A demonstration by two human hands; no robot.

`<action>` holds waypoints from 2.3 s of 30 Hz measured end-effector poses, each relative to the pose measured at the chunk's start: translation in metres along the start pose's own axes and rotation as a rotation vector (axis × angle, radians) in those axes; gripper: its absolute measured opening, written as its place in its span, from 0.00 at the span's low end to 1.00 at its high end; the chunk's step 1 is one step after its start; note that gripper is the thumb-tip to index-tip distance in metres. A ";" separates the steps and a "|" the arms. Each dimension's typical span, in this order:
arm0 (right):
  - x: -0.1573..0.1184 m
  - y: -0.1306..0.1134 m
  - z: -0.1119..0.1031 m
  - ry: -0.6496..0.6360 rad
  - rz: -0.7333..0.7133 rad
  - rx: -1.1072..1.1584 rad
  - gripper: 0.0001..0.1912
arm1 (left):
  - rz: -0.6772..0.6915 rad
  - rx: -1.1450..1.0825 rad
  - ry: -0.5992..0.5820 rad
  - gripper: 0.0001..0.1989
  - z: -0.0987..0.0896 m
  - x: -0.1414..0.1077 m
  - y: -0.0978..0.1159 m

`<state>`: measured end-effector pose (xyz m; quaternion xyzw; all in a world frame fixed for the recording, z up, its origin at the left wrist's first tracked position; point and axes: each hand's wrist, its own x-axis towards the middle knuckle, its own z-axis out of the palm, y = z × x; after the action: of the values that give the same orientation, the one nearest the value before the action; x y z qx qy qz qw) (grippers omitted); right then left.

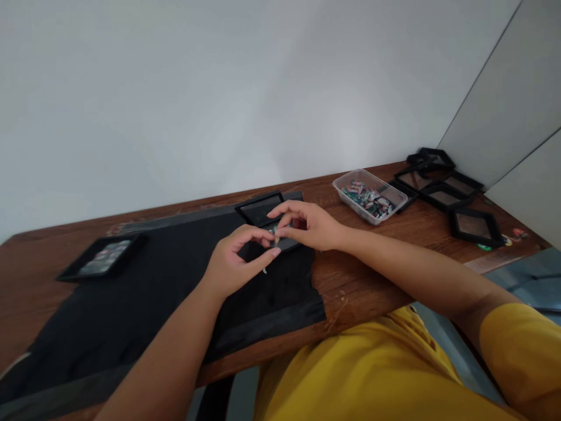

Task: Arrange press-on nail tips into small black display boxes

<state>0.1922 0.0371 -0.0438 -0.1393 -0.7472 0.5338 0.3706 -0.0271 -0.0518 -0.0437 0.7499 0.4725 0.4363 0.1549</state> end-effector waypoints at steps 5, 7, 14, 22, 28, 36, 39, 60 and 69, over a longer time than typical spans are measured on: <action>0.003 0.004 -0.001 -0.084 0.115 0.236 0.19 | -0.039 -0.031 0.019 0.14 0.001 -0.001 -0.001; 0.004 0.003 -0.001 -0.111 0.138 0.283 0.19 | -0.050 -0.041 0.028 0.19 0.001 -0.001 0.000; 0.002 0.004 0.001 -0.071 0.193 0.276 0.22 | 0.007 0.077 0.023 0.19 -0.003 0.002 0.008; 0.001 0.003 0.003 -0.077 0.200 0.233 0.22 | 0.102 0.101 0.031 0.14 -0.001 0.004 0.011; 0.003 -0.012 0.000 0.129 0.140 0.002 0.23 | 0.022 0.281 0.084 0.15 -0.025 0.004 0.002; 0.001 -0.013 -0.004 0.199 0.080 -0.134 0.18 | -0.098 0.340 -0.043 0.19 -0.031 -0.004 -0.030; 0.000 -0.012 -0.004 0.170 0.049 -0.155 0.18 | -0.122 0.350 -0.072 0.20 -0.028 -0.005 -0.033; 0.004 -0.003 -0.008 0.205 0.066 -0.170 0.15 | -0.208 0.372 -0.170 0.21 -0.028 -0.008 -0.036; 0.006 -0.023 -0.026 0.208 0.033 -0.395 0.11 | -0.247 0.419 -0.171 0.23 -0.029 -0.009 -0.044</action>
<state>0.2110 0.0493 -0.0165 -0.2757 -0.7927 0.3657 0.4024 -0.0773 -0.0423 -0.0596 0.7363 0.6259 0.2415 0.0878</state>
